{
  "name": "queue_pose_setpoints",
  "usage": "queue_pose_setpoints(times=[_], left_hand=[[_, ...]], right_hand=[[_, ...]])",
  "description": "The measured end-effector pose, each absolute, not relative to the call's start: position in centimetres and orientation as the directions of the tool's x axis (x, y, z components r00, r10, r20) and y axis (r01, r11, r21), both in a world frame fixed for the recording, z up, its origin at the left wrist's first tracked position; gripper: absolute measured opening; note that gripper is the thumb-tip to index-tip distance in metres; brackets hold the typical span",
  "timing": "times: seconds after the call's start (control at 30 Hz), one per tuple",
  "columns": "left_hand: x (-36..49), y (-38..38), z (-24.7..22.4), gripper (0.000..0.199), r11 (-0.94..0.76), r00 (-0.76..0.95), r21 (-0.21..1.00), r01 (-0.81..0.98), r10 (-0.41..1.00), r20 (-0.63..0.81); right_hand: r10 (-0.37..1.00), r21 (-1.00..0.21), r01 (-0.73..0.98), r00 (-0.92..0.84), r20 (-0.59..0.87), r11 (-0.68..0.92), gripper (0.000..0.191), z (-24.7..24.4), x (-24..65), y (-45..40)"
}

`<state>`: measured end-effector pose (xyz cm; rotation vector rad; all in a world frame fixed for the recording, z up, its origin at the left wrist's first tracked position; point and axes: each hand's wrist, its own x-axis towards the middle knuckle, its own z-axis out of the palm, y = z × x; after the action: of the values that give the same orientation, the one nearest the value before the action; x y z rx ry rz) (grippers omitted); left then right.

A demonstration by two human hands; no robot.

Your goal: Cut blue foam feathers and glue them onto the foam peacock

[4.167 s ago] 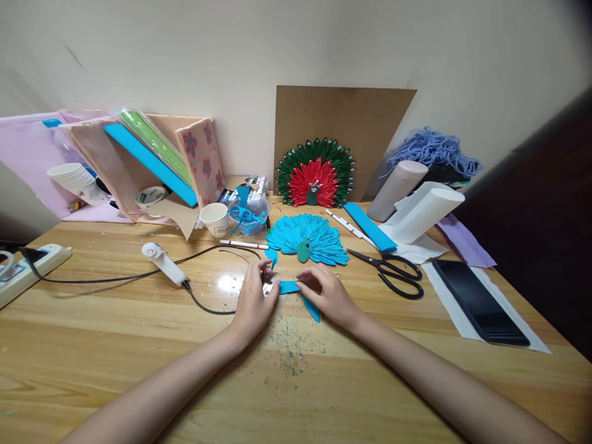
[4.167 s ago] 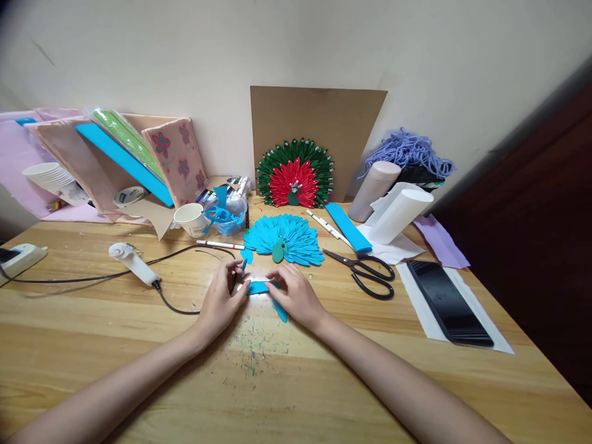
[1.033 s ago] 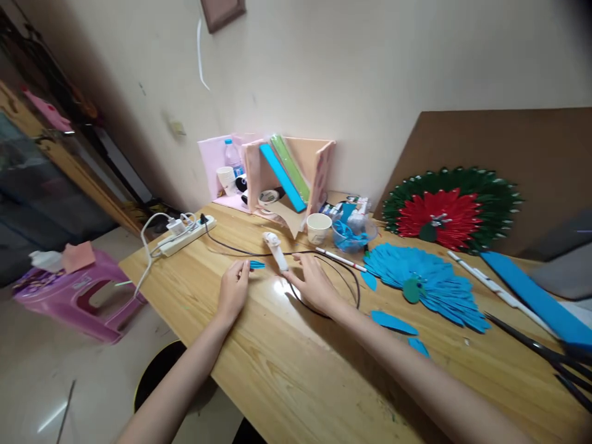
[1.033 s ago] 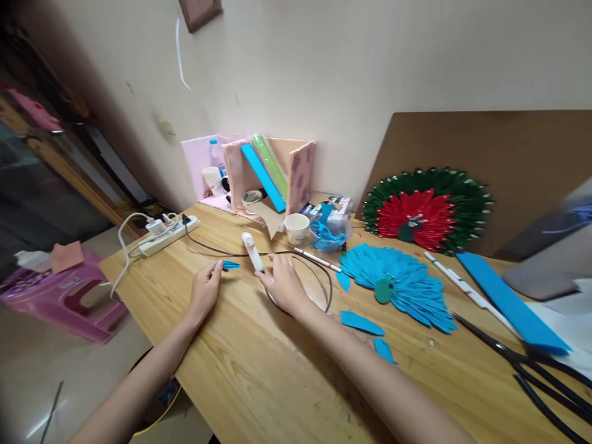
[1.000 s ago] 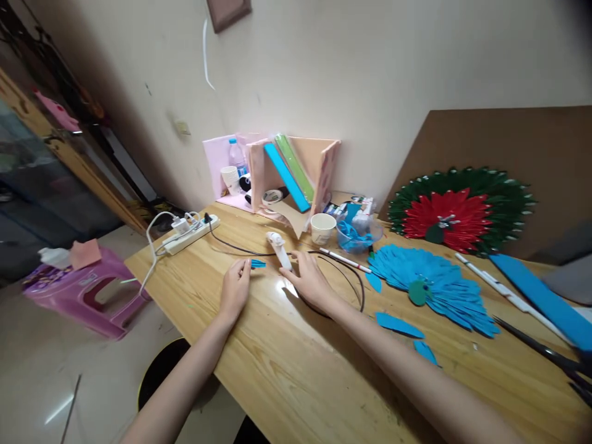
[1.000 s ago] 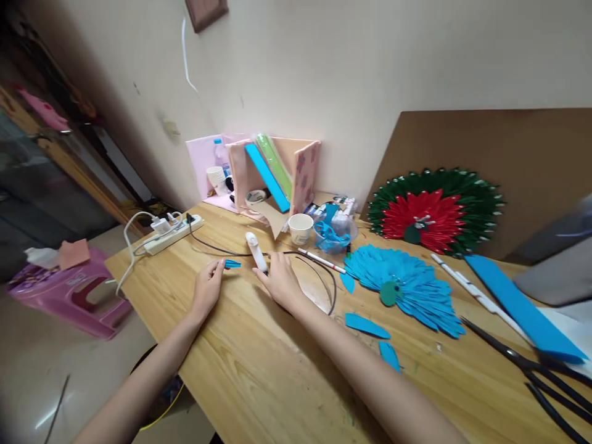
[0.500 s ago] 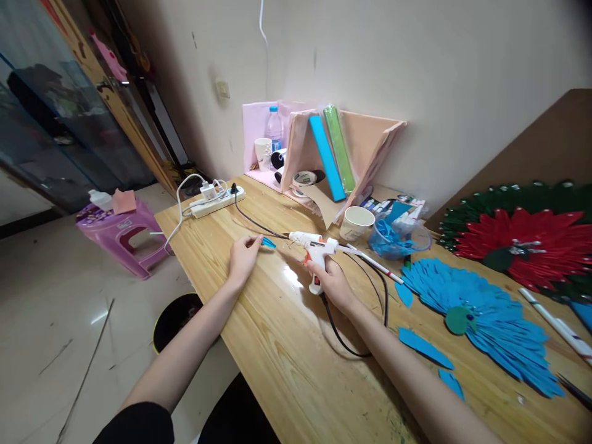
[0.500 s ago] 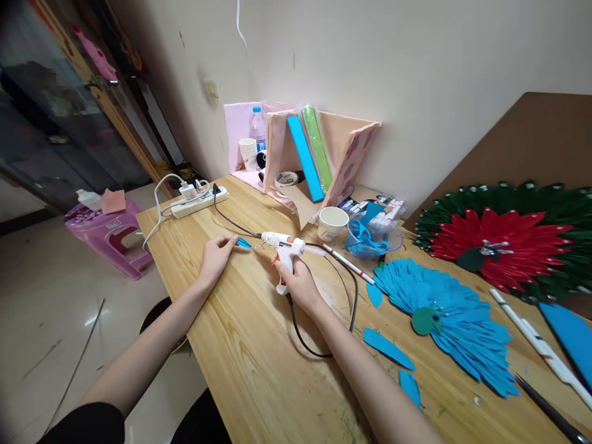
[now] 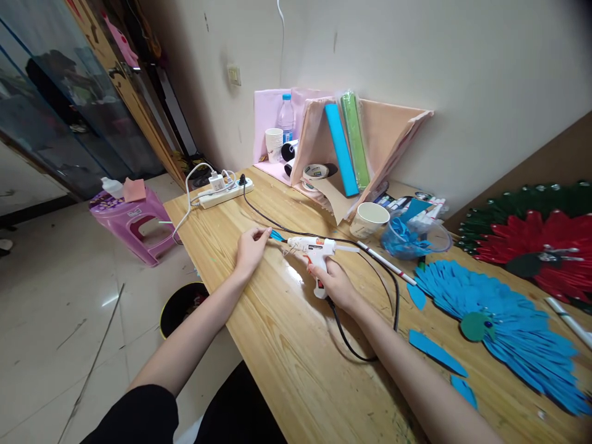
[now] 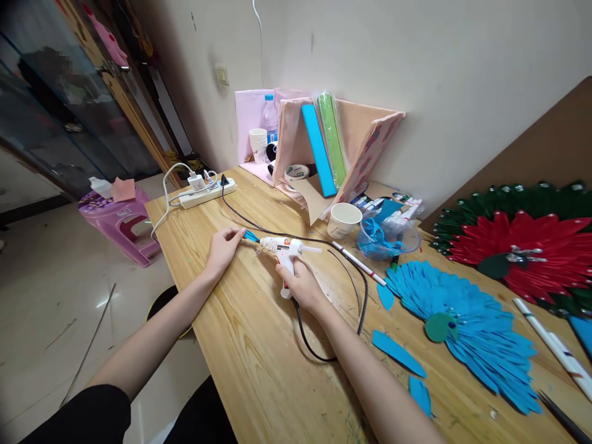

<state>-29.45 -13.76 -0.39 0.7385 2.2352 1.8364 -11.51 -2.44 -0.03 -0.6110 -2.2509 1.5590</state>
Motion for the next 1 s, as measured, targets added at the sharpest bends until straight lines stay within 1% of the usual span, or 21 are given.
queue_pose_setpoints(times=[0.23, 0.47, 0.67, 0.87, 1.0], left_hand=[[-29.51, -13.77, -0.32, 0.029, 0.123, -0.868, 0.952, 0.280, 0.456, 0.197], [-29.52, -13.76, -0.36, 0.027, 0.112, -0.864, 0.954, 0.277, 0.464, 0.197], [-29.44, -13.76, -0.32, 0.028, 0.115, -0.864, 0.956, 0.271, 0.467, 0.188], [-29.38, -13.75, -0.13, 0.027, 0.124, -0.875, 0.955, 0.271, 0.446, 0.190], [-29.42, -13.71, -0.19, 0.027, 0.124, -0.873, 0.955, 0.270, 0.449, 0.189]], right_hand=[[0.518, -0.920, 0.190, -0.855, 0.016, 0.342, 0.026, -0.04, -11.49, -2.32], [0.528, -0.916, 0.165, -0.847, 0.059, 0.366, 0.024, 0.02, -11.54, -2.35], [0.524, -0.916, 0.169, -0.850, 0.051, 0.364, 0.026, -0.35, -11.60, -2.32], [0.507, -0.893, 0.189, -0.860, 0.051, 0.409, 0.026, -0.31, -11.52, -2.18], [0.481, -0.902, 0.173, -0.876, 0.043, 0.396, 0.025, -0.18, -11.39, -2.18]])
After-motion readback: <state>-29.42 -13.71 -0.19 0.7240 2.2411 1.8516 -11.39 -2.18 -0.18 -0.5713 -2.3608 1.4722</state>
